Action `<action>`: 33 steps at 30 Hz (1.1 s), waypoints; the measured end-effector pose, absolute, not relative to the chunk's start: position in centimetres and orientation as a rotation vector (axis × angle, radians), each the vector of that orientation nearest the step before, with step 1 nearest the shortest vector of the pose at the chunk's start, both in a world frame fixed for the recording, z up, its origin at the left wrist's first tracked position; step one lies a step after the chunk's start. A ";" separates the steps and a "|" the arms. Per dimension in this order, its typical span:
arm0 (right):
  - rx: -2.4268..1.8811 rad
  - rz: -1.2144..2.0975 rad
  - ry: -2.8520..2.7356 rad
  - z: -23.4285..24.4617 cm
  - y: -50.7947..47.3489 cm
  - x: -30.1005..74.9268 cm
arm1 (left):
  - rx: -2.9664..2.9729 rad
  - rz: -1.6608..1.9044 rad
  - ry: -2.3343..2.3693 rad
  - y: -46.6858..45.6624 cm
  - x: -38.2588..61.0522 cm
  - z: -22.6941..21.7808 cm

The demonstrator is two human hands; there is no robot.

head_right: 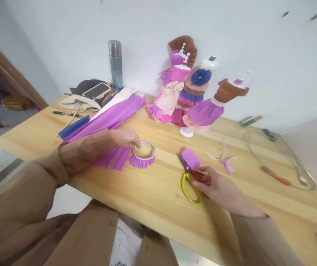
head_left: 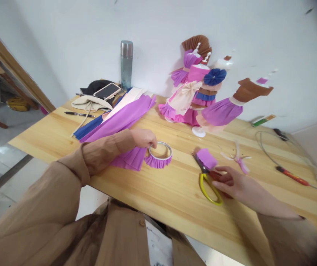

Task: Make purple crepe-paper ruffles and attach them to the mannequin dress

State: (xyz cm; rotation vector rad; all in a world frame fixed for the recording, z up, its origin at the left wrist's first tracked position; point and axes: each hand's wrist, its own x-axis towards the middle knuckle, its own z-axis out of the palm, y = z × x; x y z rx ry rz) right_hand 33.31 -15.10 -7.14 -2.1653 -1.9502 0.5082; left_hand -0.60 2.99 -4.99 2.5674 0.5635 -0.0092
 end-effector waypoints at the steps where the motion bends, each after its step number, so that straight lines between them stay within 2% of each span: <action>1: -2.224 0.536 -1.953 -6.5 -15.1 33.2 | 2.567 0.000 0.569 2.9 -0.3 -5.1; 3: -2.306 0.297 -1.981 -5.3 -15.0 32.1 | 2.539 0.040 0.579 2.9 0.0 -5.1; 5: -2.128 0.111 -2.042 -4.5 -14.6 30.2 | 2.433 0.098 0.618 3.1 0.2 -5.0; 9: -1.491 0.264 -2.179 -4.7 -12.8 25.7 | 2.105 0.194 0.787 3.3 0.0 -4.9; 13: -1.290 0.344 -2.296 -6.5 -10.2 23.5 | 2.040 0.121 0.752 2.6 -0.3 -5.3; 16: -1.243 0.329 -2.372 -7.5 -9.0 23.5 | 1.999 0.082 0.660 1.5 -0.1 -5.5; 19: -1.245 0.298 -2.434 -7.6 -8.4 23.9 | 1.864 0.080 0.762 0.4 0.3 -5.6; 23: -1.199 0.425 -2.435 -7.4 -8.3 24.3 | 1.695 0.120 0.802 -0.1 0.8 -6.3; 28: -1.240 0.439 -2.290 -7.5 -8.6 24.3 | 1.588 0.210 0.866 -0.5 1.4 -7.2; 33: -1.322 0.403 -2.110 -6.8 -9.0 23.9 | 1.456 0.258 0.982 -1.0 1.8 -5.8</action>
